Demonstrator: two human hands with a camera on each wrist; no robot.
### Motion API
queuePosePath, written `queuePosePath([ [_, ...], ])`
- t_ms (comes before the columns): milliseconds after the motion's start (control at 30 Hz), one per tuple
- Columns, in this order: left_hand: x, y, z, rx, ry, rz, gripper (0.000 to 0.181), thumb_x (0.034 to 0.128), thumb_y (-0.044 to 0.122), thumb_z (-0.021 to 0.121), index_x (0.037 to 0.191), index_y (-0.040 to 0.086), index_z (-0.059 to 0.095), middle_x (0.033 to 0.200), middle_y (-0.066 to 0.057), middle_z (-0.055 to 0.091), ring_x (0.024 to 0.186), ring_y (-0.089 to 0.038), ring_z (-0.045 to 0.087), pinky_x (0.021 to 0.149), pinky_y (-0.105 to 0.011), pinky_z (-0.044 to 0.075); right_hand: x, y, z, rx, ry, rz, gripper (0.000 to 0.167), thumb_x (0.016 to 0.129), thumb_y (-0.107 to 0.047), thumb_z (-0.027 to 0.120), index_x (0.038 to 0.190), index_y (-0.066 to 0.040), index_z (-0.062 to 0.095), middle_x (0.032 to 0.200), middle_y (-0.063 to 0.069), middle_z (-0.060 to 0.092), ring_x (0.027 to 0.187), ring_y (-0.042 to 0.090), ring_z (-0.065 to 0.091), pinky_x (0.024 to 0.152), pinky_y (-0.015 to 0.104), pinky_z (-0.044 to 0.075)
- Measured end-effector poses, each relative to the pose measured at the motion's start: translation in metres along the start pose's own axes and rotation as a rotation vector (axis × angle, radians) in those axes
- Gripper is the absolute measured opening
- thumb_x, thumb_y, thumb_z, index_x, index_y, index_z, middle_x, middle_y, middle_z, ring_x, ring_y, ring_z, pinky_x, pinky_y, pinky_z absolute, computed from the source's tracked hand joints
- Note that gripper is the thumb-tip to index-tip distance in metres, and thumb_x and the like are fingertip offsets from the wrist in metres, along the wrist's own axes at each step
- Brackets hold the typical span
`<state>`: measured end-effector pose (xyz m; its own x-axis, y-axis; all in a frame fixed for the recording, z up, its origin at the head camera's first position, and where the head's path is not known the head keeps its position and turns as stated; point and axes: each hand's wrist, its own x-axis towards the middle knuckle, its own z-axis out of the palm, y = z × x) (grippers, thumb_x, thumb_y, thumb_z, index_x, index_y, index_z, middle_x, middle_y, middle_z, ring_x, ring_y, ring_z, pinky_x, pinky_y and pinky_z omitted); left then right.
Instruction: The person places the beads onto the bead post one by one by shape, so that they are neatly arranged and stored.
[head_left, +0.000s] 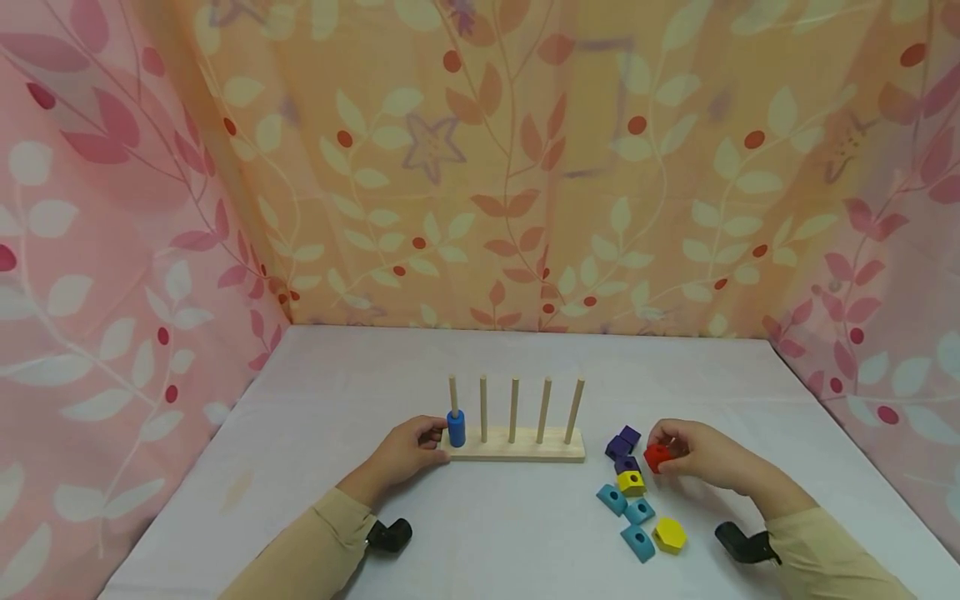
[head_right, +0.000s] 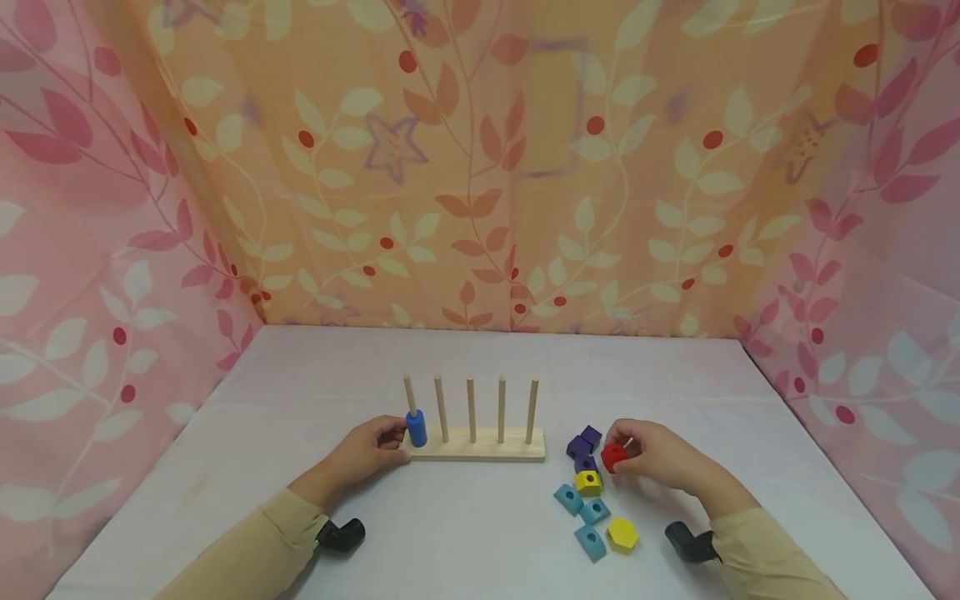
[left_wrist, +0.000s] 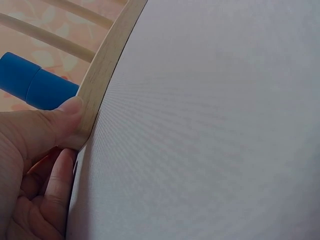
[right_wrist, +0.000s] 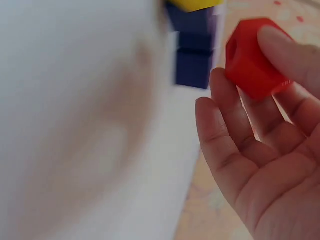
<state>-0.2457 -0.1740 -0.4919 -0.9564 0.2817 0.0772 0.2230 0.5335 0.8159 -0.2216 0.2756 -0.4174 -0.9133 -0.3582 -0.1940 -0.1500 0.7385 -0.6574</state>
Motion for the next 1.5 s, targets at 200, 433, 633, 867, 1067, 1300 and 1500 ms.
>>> queuePosePath([
  [200,0.001,-0.002,0.001,0.001,-0.004,0.009,0.049,0.0729,0.015,0.077,0.118,0.006,0.059,0.098,-0.002,0.058,0.092,-0.014,0.055,0.081,-0.025,0.047,0.007,-0.030,-0.011,-0.002,0.100,-0.048,0.026,0.078,-0.019,0.072,0.099,-0.016,0.057,0.095,0.002,0.060,0.090,0.021,0.056,0.073,0.033,0.052],
  [433,0.001,-0.001,0.001,0.009,0.003,0.000,0.049,0.0729,0.016,0.077,0.117,0.007,0.059,0.098,-0.002,0.058,0.091,-0.014,0.055,0.082,-0.028,0.047,0.018,-0.070,-0.018,-0.025,0.266,-0.160,0.025,0.083,-0.018,0.068,0.105,-0.013,0.057,0.097,0.005,0.061,0.090,0.022,0.058,0.074,0.036,0.052],
  [633,0.000,0.000,0.001,0.001,0.005,-0.014,0.048,0.0727,0.015,0.077,0.117,0.006,0.059,0.099,-0.003,0.059,0.092,-0.015,0.055,0.083,-0.028,0.047,0.026,-0.107,-0.013,0.034,0.366,-0.275,0.027,0.084,-0.014,0.066,0.109,-0.011,0.057,0.102,0.008,0.061,0.091,0.023,0.061,0.078,0.037,0.052],
  [867,0.000,0.000,0.001,-0.003,-0.001,-0.010,0.049,0.0730,0.015,0.077,0.117,0.006,0.059,0.099,-0.003,0.058,0.094,-0.016,0.055,0.083,-0.030,0.047,0.039,-0.145,0.005,0.113,0.348,-0.386,0.029,0.084,-0.010,0.066,0.112,-0.009,0.058,0.106,0.008,0.061,0.094,0.022,0.062,0.082,0.036,0.050],
  [1067,0.000,0.001,0.000,0.006,0.001,-0.004,0.049,0.0729,0.016,0.077,0.117,0.007,0.059,0.099,-0.002,0.058,0.092,-0.015,0.055,0.083,-0.030,0.047,0.054,-0.169,0.023,0.225,0.340,-0.414,0.030,0.083,-0.010,0.067,0.112,-0.008,0.059,0.105,0.009,0.062,0.093,0.021,0.061,0.081,0.035,0.050],
  [1300,0.001,0.000,0.000,0.012,0.005,0.007,0.048,0.0726,0.016,0.077,0.117,0.007,0.059,0.099,-0.002,0.059,0.092,-0.015,0.056,0.081,-0.027,0.047,0.068,-0.188,0.041,0.319,0.353,-0.401,0.030,0.081,-0.012,0.069,0.109,-0.010,0.060,0.102,0.007,0.063,0.089,0.019,0.062,0.080,0.032,0.051],
  [1500,0.001,0.000,0.000,0.011,0.007,-0.008,0.048,0.0724,0.016,0.077,0.116,0.007,0.059,0.099,-0.002,0.060,0.091,-0.014,0.056,0.082,-0.029,0.047,0.077,-0.197,0.052,0.358,0.348,-0.406,0.027,0.082,-0.010,0.068,0.108,-0.011,0.060,0.101,0.004,0.063,0.089,0.017,0.062,0.080,0.032,0.050],
])
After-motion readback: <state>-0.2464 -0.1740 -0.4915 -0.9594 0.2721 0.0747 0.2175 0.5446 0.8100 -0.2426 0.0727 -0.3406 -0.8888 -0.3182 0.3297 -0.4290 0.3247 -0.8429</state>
